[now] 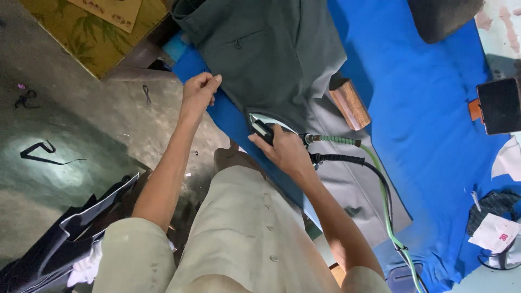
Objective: The person irons a pair of gray trousers on a blue-covered ironing board. They use a steam iron and a wooden pressing block to smooth the fabric, repeatedly adjusting the trousers and ironing different sections including the legs and waist area.
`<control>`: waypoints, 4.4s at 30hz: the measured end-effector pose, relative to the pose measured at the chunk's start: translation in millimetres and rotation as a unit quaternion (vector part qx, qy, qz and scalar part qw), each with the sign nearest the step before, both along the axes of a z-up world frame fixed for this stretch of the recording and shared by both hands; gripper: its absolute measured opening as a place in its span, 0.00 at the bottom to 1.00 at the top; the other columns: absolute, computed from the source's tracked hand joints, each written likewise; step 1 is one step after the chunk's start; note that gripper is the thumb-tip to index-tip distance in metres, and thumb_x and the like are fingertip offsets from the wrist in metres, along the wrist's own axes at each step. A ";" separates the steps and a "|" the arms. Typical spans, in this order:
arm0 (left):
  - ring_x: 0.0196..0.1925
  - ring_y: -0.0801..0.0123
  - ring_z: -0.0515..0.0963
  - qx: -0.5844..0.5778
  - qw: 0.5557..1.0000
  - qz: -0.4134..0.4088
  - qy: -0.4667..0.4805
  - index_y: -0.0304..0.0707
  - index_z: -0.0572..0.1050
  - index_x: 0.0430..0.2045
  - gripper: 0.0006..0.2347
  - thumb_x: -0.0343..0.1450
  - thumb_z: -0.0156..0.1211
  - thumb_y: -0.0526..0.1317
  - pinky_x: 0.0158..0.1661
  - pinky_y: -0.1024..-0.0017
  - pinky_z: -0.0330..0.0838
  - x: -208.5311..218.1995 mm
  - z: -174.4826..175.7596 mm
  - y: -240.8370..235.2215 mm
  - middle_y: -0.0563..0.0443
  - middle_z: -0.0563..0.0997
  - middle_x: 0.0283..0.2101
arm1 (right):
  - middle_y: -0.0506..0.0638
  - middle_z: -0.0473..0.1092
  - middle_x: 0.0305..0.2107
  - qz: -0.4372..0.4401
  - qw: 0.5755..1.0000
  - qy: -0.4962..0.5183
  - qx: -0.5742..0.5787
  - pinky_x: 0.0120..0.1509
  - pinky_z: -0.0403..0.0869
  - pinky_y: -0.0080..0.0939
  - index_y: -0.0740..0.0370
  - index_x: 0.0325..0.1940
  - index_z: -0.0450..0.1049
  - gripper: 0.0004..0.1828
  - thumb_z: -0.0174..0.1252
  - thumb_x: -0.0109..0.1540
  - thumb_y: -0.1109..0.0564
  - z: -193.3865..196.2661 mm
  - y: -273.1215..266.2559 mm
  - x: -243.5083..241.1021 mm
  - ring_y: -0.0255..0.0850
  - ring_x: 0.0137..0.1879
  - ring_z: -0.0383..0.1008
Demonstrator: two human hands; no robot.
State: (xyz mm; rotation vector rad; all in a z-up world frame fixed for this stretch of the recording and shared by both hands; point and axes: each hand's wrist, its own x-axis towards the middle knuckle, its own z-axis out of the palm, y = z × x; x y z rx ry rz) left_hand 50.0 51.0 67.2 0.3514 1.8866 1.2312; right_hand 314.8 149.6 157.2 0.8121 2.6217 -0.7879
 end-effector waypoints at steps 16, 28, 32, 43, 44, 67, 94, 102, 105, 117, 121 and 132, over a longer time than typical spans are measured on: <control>0.69 0.45 0.63 0.090 0.883 0.045 0.458 0.40 0.58 0.69 0.18 0.85 0.47 0.47 0.64 0.45 0.70 -17.6 44.4 40.6 0.39 0.58 0.69 | 0.50 0.59 0.17 -0.172 0.975 0.005 -0.143 0.28 0.58 0.46 0.64 0.42 0.69 0.38 0.52 0.61 0.24 11.1 -16.1 46.0 0.41 0.23 0.59; 0.49 0.55 0.73 0.202 0.828 -0.181 0.490 0.29 0.73 0.57 0.11 0.82 0.49 0.32 0.54 0.57 0.68 50.5 65.9 66.9 0.41 0.73 0.48 | 0.64 0.72 0.18 -0.252 0.958 0.114 -0.079 0.25 0.73 0.49 0.72 0.47 0.74 0.43 0.55 0.62 0.24 2.1 -18.3 17.8 0.56 0.24 0.78; 0.48 0.54 0.79 0.195 0.753 -0.280 0.563 0.34 0.77 0.55 0.12 0.78 0.54 0.31 0.54 0.56 0.71 91.8 14.9 47.8 0.43 0.78 0.45 | 0.64 0.74 0.21 -0.368 0.924 0.056 -0.088 0.29 0.75 0.50 0.72 0.49 0.73 0.47 0.52 0.62 0.19 -14.2 -30.3 63.5 0.57 0.29 0.81; 0.77 0.57 0.59 0.208 0.671 -0.422 0.573 0.64 0.62 0.72 0.22 0.81 0.35 0.54 0.71 0.46 0.46 184.4 -33.1 45.4 0.51 0.61 0.76 | 0.64 0.73 0.22 -0.488 0.870 -0.003 -0.070 0.31 0.74 0.52 0.65 0.48 0.74 0.39 0.60 0.63 0.24 -19.5 -66.9 159.0 0.61 0.34 0.80; 0.79 0.61 0.54 0.187 0.665 -0.422 0.588 0.68 0.57 0.75 0.23 0.82 0.31 0.57 0.74 0.47 0.39 179.1 -34.7 46.5 0.54 0.56 0.79 | 0.66 0.73 0.23 -0.494 0.865 -0.006 -0.083 0.29 0.72 0.56 0.68 0.50 0.73 0.38 0.60 0.64 0.27 -15.8 -64.5 155.4 0.62 0.35 0.80; 0.29 0.62 0.82 0.218 0.767 -0.402 0.450 0.42 0.84 0.46 0.10 0.79 0.56 0.40 0.30 0.71 0.75 61.7 51.1 73.7 0.54 0.83 0.32 | 0.61 0.69 0.15 -0.538 0.839 0.050 -0.070 0.21 0.68 0.43 0.71 0.49 0.75 0.47 0.53 0.61 0.20 -36.2 -44.9 1.9 0.50 0.20 0.75; 0.49 0.64 0.73 0.425 0.322 -0.600 0.596 0.42 0.65 0.69 0.28 0.80 0.53 0.62 0.47 0.69 0.69 188.4 13.8 281.3 0.50 0.74 0.56 | 0.53 0.64 0.12 -0.453 0.867 0.065 -0.198 0.28 0.66 0.48 0.68 0.43 0.65 0.40 0.53 0.61 0.24 13.7 -50.1 -17.3 0.52 0.20 0.68; 0.54 0.60 0.72 0.417 0.359 -0.593 0.588 0.42 0.64 0.69 0.28 0.80 0.57 0.60 0.55 0.62 0.66 187.3 10.0 275.5 0.50 0.73 0.56 | 0.66 0.76 0.28 -0.514 0.845 -0.028 -0.148 0.44 0.74 0.64 0.64 0.50 0.67 0.44 0.52 0.58 0.19 2.0 -45.9 12.8 0.70 0.44 0.77; 0.65 0.49 0.67 0.396 0.423 -0.633 0.513 0.37 0.66 0.67 0.27 0.80 0.58 0.58 0.66 0.49 0.55 186.2 10.3 269.0 0.40 0.71 0.63 | 0.71 0.76 0.43 -0.609 0.741 -0.078 -0.271 0.57 0.69 0.58 0.62 0.54 0.70 0.40 0.56 0.58 0.25 42.1 -16.7 25.4 0.70 0.56 0.72; 0.61 0.49 0.72 0.198 0.785 -0.150 0.568 0.34 0.76 0.57 0.14 0.76 0.58 0.31 0.61 0.51 0.61 19.3 55.6 88.4 0.40 0.76 0.56 | 0.69 0.76 0.29 -0.191 0.946 -0.077 -0.250 0.36 0.76 0.55 0.68 0.61 0.68 0.48 0.52 0.62 0.20 23.2 -1.5 41.9 0.62 0.35 0.82; 0.64 0.41 0.68 0.063 0.843 -0.074 0.529 0.29 0.65 0.64 0.20 0.84 0.43 0.47 0.60 0.47 0.68 -36.3 34.9 26.1 0.32 0.69 0.63 | 0.58 0.67 0.18 -0.077 0.970 -0.056 -0.226 0.27 0.61 0.51 0.67 0.46 0.66 0.41 0.48 0.61 0.23 29.1 4.9 16.9 0.53 0.23 0.67; 0.69 0.49 0.72 0.090 0.801 0.072 0.588 0.46 0.56 0.69 0.22 0.84 0.55 0.51 0.61 0.60 0.80 -65.5 10.3 47.9 0.43 0.65 0.66 | 0.57 0.68 0.17 -0.055 0.973 -0.067 -0.214 0.28 0.64 0.49 0.73 0.58 0.67 0.51 0.45 0.58 0.20 28.1 -1.5 0.1 0.49 0.22 0.66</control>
